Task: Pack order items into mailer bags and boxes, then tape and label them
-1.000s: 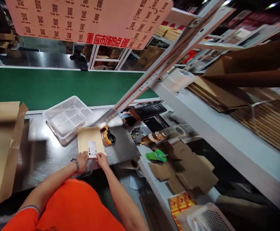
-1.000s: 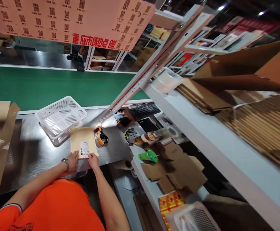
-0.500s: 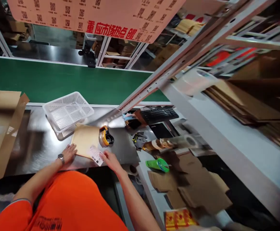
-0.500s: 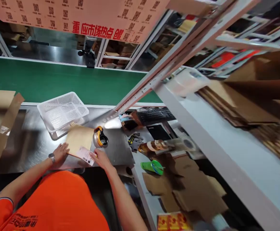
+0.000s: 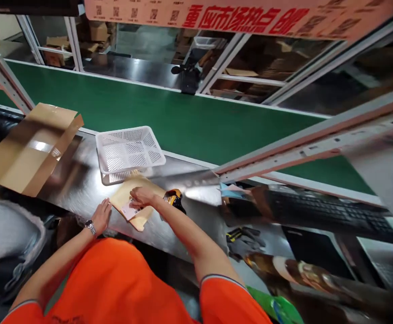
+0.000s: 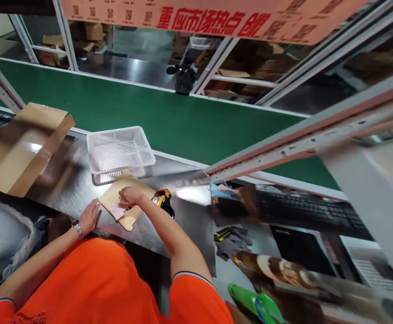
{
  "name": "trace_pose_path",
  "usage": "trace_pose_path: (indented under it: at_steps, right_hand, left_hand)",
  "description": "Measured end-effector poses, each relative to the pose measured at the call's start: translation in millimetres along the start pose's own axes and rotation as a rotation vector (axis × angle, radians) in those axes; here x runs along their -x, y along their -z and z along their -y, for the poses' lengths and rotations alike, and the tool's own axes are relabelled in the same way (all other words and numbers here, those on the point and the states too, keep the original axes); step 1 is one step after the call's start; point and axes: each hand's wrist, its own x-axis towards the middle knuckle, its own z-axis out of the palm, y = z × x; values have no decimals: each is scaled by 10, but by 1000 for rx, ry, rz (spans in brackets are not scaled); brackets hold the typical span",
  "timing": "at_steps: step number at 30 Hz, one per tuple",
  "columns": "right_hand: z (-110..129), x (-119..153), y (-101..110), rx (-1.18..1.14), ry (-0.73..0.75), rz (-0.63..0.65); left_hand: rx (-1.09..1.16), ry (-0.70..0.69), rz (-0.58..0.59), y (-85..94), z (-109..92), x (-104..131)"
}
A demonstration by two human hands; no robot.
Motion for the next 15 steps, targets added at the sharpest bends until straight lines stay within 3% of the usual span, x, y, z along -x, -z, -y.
trace_pose_path:
  at_steps: [7, 11, 15]
  right_hand:
    - [-19, -192, -171, 13, 114, 14]
    - [17, -147, -362, 54, 66, -81]
    - [-58, -45, -369, 84, -66, -204]
  left_hand:
    - [-74, -198, 260, -112, -490, -24]
    - [-124, -170, 330, -113, -554, -99]
    - [-170, -159, 401, -72, -523, -178]
